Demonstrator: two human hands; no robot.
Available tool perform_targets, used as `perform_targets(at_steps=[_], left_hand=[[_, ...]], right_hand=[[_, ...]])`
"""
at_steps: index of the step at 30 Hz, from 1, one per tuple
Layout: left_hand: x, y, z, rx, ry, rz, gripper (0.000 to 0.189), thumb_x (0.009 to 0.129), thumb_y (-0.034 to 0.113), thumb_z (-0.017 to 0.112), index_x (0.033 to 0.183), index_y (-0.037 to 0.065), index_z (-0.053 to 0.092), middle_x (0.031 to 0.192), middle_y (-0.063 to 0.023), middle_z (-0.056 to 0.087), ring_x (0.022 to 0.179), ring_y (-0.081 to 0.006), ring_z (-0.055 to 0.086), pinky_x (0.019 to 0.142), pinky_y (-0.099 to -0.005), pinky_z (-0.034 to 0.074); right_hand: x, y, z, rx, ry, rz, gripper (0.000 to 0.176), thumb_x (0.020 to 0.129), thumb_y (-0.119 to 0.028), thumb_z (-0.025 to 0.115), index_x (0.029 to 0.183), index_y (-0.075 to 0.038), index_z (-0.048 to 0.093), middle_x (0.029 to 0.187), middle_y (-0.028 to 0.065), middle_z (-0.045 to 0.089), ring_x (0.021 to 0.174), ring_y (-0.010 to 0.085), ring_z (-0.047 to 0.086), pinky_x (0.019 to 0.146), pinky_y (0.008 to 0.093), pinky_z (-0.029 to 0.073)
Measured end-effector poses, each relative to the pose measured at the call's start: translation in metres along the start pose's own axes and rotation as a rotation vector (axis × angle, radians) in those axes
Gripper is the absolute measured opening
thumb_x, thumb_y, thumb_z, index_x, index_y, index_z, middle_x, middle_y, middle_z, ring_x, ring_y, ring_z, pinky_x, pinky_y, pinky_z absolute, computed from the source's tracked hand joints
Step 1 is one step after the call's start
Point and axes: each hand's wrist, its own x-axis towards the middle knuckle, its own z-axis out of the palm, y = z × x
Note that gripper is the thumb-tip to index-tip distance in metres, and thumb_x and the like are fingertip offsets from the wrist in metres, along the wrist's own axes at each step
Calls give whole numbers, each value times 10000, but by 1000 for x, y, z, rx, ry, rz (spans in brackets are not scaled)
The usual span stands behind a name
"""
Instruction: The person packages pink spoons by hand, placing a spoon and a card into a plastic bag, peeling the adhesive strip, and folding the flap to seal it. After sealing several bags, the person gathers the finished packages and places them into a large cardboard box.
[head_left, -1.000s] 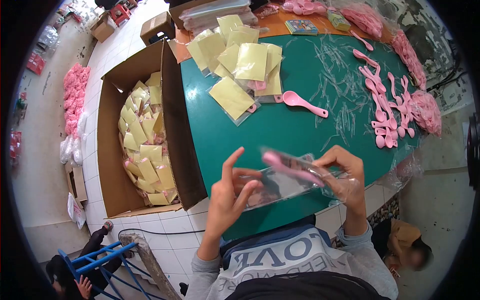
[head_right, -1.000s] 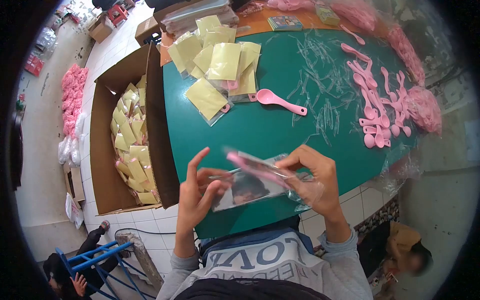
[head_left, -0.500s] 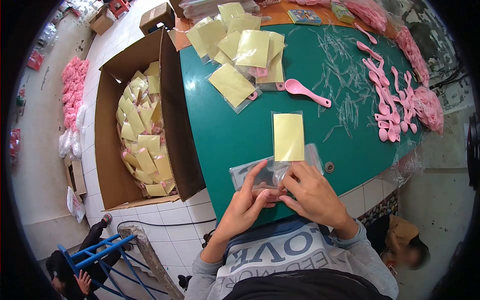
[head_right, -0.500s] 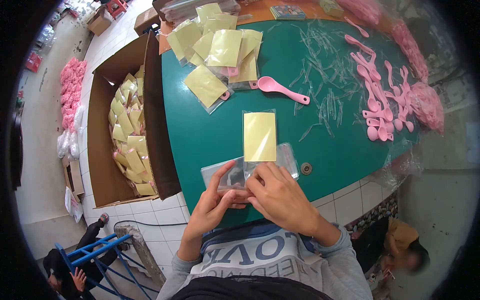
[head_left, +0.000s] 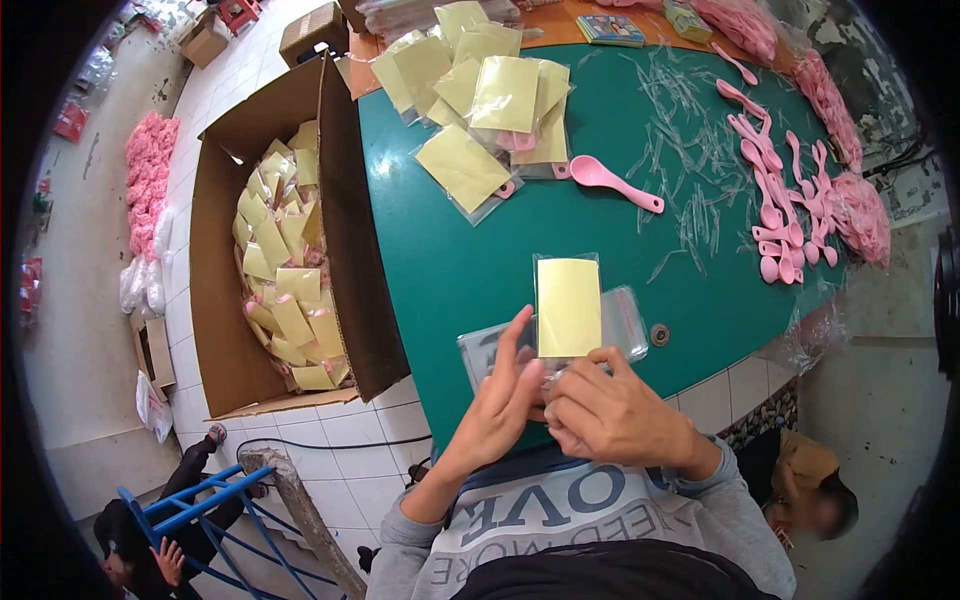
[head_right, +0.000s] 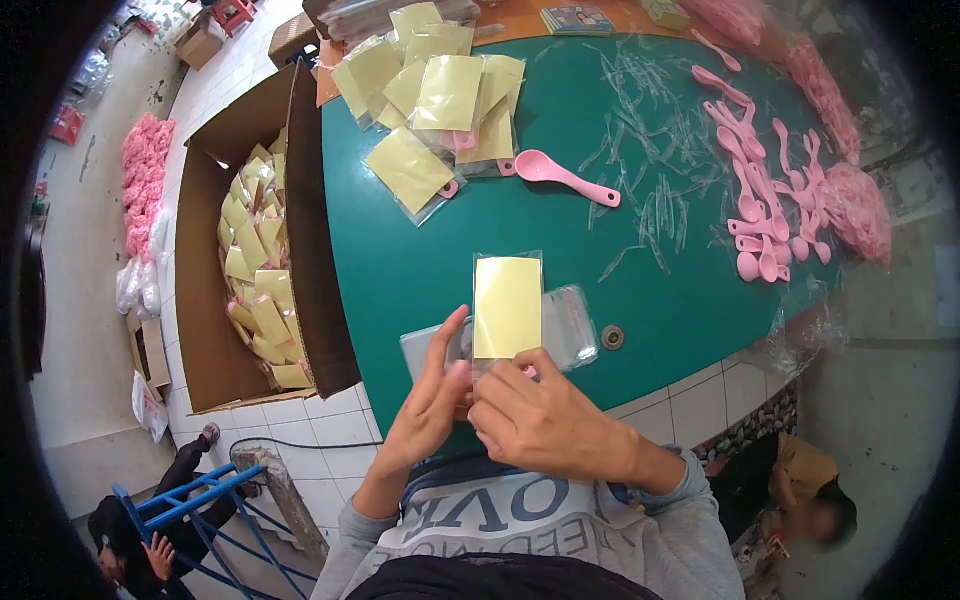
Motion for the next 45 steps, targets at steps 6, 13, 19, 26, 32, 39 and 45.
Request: perform_targets(at_steps=[6, 13, 19, 26, 32, 39, 45], left_hand=[[10, -8, 1, -23, 55, 155, 611, 946, 4, 403, 1455, 113, 83, 901, -90, 635, 752, -74, 586, 686, -232, 501], [10, 5, -8, -169, 16, 82, 414, 938, 24, 427, 1343, 55, 349, 943, -101, 631, 767, -88, 594, 719, -238, 528], [10, 5, -8, -199, -46, 43, 376, 908, 27, 513, 1270, 6, 413, 1184, -153, 537, 954, -201, 641, 713, -237, 536], [10, 9, 1, -145, -31, 75, 588, 824, -51, 601, 1338, 27, 327, 1252, -177, 475, 915, -205, 655, 645, -202, 516], [4, 7, -7, -171, -67, 93, 683, 812, -62, 612, 1390, 45, 266, 1309, -183, 422, 897, -219, 661, 631, -187, 507], [-9, 5, -9, -280, 4, 63, 580, 826, -57, 588, 1330, 47, 321, 1238, -183, 473, 939, -238, 640, 628, -207, 535], [-7, -3, 0, 535, 215, 345, 147, 794, -24, 654, 920, -34, 579, 1011, -108, 559, 850, -143, 627, 654, -235, 547]], right_hand=[[-10, 15, -28, 437, -112, -60, 164, 676, -84, 671, 764, -69, 534, 807, 49, 488, 805, 195, 507, 743, 319, 390], [-91, 163, -125, 845, 502, -106, 189, 798, -155, 634, 905, -16, 563, 729, 79, 584, 660, 186, 589, 593, 304, 447], [-99, 196, -168, -138, 449, 1008, 335, 859, -8, 417, 1184, 7, 498, 1109, 151, 582, 942, 261, 602, 810, 356, 464], [-16, 44, -9, 486, 110, 450, 295, 756, 25, 631, 1034, -56, 575, 923, 107, 561, 786, 211, 610, 684, 322, 494], [-11, 45, -4, 397, 206, 406, 263, 728, 61, 653, 963, -47, 606, 963, 99, 538, 816, 200, 608, 706, 304, 506], [-17, 46, 5, 418, 285, 332, 199, 712, 29, 698, 883, -32, 616, 1038, 88, 484, 851, 188, 582, 723, 292, 509], [-23, 40, 5, 438, 270, 391, 159, 727, 11, 705, 856, -30, 622, 1021, 92, 504, 828, 168, 584, 732, 282, 503]])
